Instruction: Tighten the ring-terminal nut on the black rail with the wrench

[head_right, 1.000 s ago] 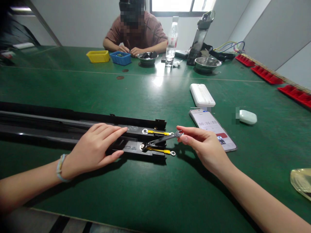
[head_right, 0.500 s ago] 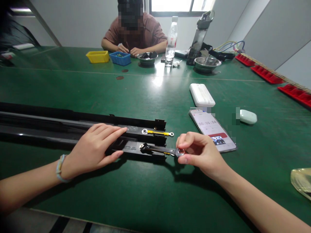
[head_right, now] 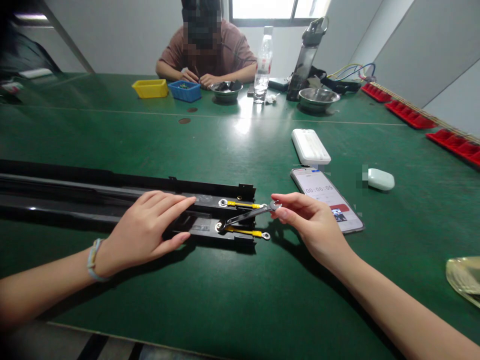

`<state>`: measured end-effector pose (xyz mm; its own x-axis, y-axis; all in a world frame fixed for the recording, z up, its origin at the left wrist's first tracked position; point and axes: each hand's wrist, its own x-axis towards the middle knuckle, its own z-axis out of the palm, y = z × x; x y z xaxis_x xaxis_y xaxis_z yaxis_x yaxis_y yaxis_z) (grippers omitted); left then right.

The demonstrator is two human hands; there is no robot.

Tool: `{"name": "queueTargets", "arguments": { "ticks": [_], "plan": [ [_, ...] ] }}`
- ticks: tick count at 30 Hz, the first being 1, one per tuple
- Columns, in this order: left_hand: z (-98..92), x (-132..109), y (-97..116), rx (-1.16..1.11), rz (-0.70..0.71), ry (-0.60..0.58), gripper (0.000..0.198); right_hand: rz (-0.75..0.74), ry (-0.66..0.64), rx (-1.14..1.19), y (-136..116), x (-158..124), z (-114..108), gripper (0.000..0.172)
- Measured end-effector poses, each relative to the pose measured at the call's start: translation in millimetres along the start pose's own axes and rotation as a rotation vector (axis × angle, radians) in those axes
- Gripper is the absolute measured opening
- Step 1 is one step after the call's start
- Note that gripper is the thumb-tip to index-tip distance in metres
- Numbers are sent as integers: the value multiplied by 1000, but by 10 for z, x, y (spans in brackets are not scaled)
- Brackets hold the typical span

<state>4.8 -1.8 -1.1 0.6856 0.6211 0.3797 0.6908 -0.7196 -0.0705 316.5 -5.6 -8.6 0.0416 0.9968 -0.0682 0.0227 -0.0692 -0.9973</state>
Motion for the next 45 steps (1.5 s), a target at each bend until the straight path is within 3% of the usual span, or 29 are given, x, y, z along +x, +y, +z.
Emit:
{"name": "queueTargets", "arguments": {
  "ticks": [8,18,20,25,30,40,45],
  "plan": [
    [23,5,5,5,0,3,51,-19,-16,-4,22,6,-24,27],
    [22,35,-50,3,-6,-5,51,-183,-299,121,8,23,24,20],
    [27,34,-45,0,-8,-9,51,-168,-278,100,7,20,16,20],
    [40,19,-4,3,-5,-5,51,-46,-88,-5,-10,4,-15,26],
    [-2,-5,19,0,-14,-15,51,-14,-19,-44,4,-9,-10,28],
    [21,-1,7,8,-9,-13,51,-18,-54,-82,20,9,-49,28],
    [18,20,-11,13,-9,-10,51,-62,-173,-9,-16,-7,-31,26]
  ]
}}
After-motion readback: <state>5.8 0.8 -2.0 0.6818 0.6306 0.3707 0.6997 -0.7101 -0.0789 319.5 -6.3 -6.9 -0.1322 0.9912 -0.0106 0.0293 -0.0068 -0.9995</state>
